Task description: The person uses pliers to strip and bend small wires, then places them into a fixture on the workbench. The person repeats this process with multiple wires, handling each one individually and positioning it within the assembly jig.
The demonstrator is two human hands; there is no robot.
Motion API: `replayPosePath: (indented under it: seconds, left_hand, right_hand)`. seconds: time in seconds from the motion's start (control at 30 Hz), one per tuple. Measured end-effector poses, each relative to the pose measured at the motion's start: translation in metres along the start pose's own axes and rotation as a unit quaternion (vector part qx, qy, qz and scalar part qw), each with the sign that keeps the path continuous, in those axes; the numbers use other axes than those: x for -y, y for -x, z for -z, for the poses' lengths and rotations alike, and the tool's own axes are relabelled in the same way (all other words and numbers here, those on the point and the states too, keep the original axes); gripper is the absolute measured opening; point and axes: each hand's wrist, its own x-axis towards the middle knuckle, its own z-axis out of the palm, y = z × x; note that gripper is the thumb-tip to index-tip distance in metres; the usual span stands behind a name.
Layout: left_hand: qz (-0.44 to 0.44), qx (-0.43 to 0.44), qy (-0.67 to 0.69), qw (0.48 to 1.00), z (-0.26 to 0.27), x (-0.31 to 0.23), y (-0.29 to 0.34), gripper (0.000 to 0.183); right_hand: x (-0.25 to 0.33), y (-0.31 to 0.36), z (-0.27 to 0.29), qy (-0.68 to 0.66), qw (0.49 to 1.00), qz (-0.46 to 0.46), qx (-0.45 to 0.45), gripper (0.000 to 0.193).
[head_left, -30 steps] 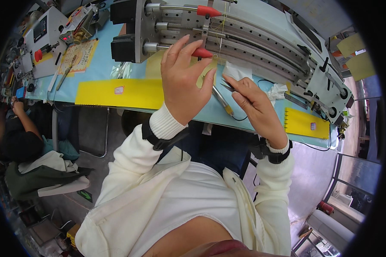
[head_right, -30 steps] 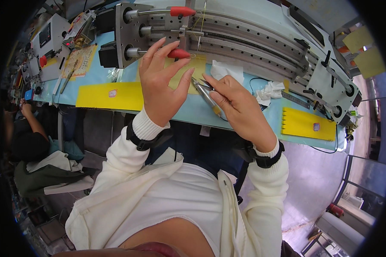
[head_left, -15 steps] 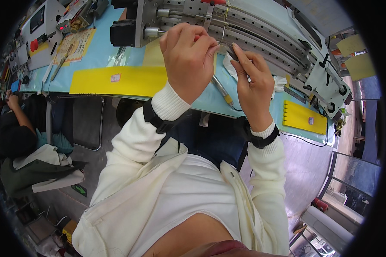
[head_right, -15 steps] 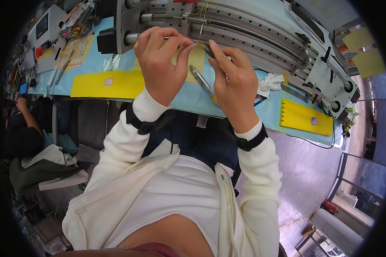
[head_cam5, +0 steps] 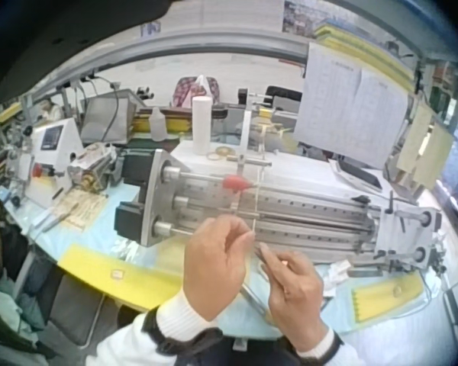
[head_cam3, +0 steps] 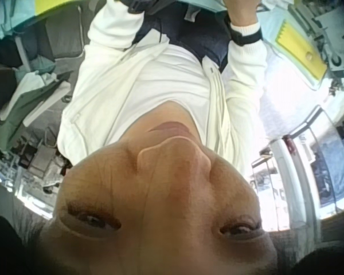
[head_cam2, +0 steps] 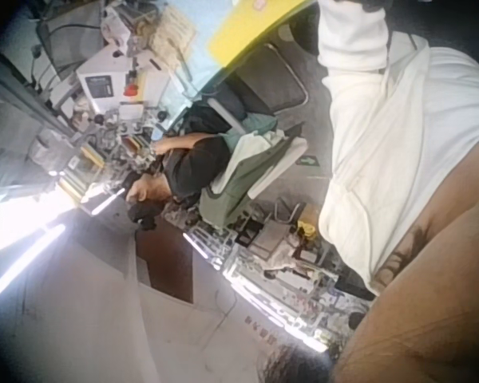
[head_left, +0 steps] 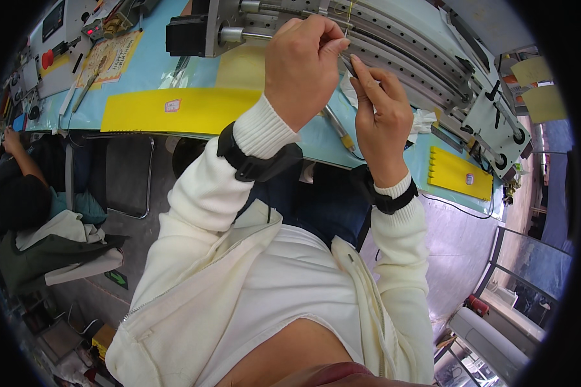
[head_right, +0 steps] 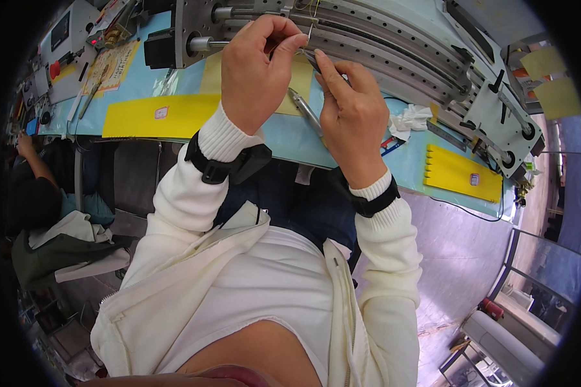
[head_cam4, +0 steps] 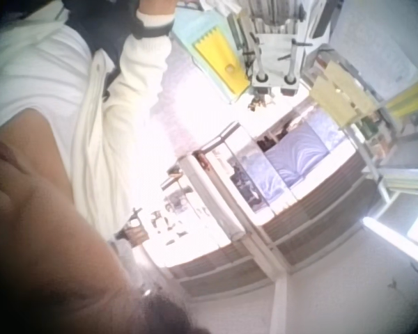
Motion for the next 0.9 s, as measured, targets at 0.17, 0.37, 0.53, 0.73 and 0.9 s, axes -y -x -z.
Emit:
replayPosePath:
  seconds: [0.17, 0.37, 0.53, 0.73, 0.9]
  left_hand:
    - [0.007, -0.003, 0.001, 1.0, -0.0007, 0.0007, 0.0005, 0.009]
    - [0.01, -0.003, 0.002, 1.0, -0.001, 0.0, 0.0007, 0.008]
    - [0.013, -0.006, 0.001, 1.0, -0.0018, 0.0002, 0.0008, 0.009]
    - [0.012, -0.007, 0.003, 1.0, -0.0022, 0.001, 0.0015, 0.008]
    - [0.015, -0.001, 0.022, 1.0, -0.0008, -0.0011, 0.0, 0.009]
  right_hand:
    - [0.0003, 0.0001, -0.0026, 0.001, 1.0, -0.008, 0.002, 0.038]
    - [-0.0003, -0.0001, -0.0041, 0.006, 1.0, -0.003, -0.002, 0.04]
    - [-0.001, 0.0, -0.0045, -0.001, 1.0, -0.004, -0.006, 0.04]
    - [-0.0046, 0.0011, -0.0064, -0.014, 1.0, -0.001, -0.005, 0.041]
    - [-0.0013, 0.0004, -0.0041, -0.061, 0.997, -0.017, -0.039, 0.041]
